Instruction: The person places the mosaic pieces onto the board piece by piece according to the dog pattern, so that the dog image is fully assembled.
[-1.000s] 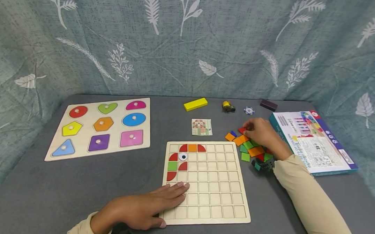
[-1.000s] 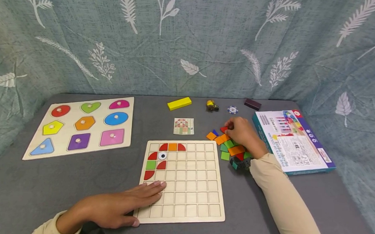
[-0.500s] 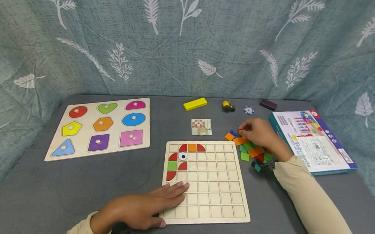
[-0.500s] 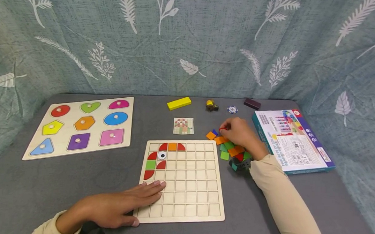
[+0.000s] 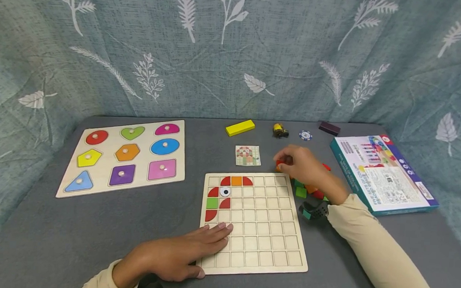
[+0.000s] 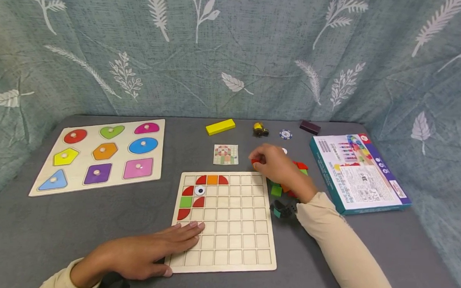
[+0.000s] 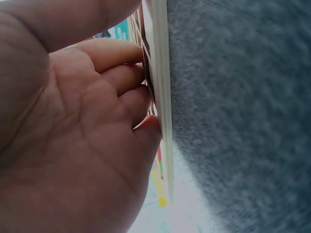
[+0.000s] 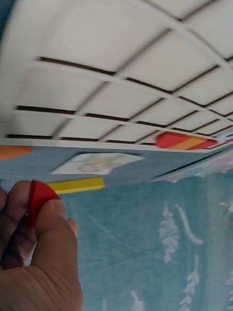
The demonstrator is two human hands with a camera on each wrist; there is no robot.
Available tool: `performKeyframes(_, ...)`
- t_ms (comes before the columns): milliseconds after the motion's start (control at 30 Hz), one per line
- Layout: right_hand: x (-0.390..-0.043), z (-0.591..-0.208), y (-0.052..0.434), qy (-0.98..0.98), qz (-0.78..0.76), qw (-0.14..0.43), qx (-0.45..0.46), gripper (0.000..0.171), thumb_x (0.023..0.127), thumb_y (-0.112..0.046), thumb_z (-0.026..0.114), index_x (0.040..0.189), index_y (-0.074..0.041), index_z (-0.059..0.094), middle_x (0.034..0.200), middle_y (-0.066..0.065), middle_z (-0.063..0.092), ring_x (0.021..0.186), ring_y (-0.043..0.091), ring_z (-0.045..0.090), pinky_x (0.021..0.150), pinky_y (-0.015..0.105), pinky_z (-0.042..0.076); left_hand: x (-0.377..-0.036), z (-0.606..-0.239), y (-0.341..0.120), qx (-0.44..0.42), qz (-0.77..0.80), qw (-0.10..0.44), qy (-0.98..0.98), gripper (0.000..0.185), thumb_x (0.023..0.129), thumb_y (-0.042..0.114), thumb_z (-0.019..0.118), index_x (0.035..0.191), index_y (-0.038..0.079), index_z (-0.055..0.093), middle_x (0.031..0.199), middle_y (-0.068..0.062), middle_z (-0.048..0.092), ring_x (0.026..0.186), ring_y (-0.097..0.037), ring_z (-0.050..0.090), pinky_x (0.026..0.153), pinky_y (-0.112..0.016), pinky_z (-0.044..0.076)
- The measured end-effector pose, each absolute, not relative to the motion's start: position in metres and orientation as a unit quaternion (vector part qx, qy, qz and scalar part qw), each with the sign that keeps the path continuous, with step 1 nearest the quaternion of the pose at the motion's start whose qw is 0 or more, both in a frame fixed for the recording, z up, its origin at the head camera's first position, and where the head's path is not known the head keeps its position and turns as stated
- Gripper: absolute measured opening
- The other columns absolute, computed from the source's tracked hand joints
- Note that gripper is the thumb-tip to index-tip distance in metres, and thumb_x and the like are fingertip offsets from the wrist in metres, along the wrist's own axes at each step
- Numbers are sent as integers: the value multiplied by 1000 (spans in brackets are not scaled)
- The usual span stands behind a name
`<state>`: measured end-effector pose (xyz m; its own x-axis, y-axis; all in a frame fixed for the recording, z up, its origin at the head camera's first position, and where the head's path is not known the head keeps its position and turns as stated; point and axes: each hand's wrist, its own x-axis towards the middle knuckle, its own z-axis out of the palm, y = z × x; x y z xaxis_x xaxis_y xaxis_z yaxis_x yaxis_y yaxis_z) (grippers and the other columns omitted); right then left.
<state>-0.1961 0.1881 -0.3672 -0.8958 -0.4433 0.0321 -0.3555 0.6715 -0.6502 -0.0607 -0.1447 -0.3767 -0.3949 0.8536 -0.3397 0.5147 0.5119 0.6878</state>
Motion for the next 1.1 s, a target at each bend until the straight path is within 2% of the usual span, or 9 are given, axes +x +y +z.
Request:
performKeyframes(200,-190,-366,172,895,-355,104,-249,10,88,-1,68,98,-1,71,85,1,66,75,16,61,68,33,50,-60,-376,-142,433,226,339,804,76,90,8,67,154,11,27,162,2,7,147,-18,5,116,-40,15)
performKeyframes(467,-181,-365,152,874,-358,127,-303,11,88,0,67,97,-3,73,88,1,70,70,12,59,63,30,49,-58,-376,-140,442,205,336,806,73,92,7,64,154,11,26,162,3,6,147,-16,5,116,-38,16)
performKeyframes(800,-172,-371,118,834,-375,174,-367,13,86,3,66,93,-5,75,89,1,68,75,7,61,69,25,52,-59,-377,-140,451,208,328,804,74,91,7,65,154,9,27,163,0,7,147,-18,7,116,-39,15)
performKeyframes(1100,-163,-371,91,817,-350,217,-402,15,89,2,65,94,-8,75,86,-8,68,74,4,58,71,23,51,-60,-377,-143,462,213,314,802,74,91,9,67,153,8,28,163,-2,9,147,-18,9,116,-39,17)
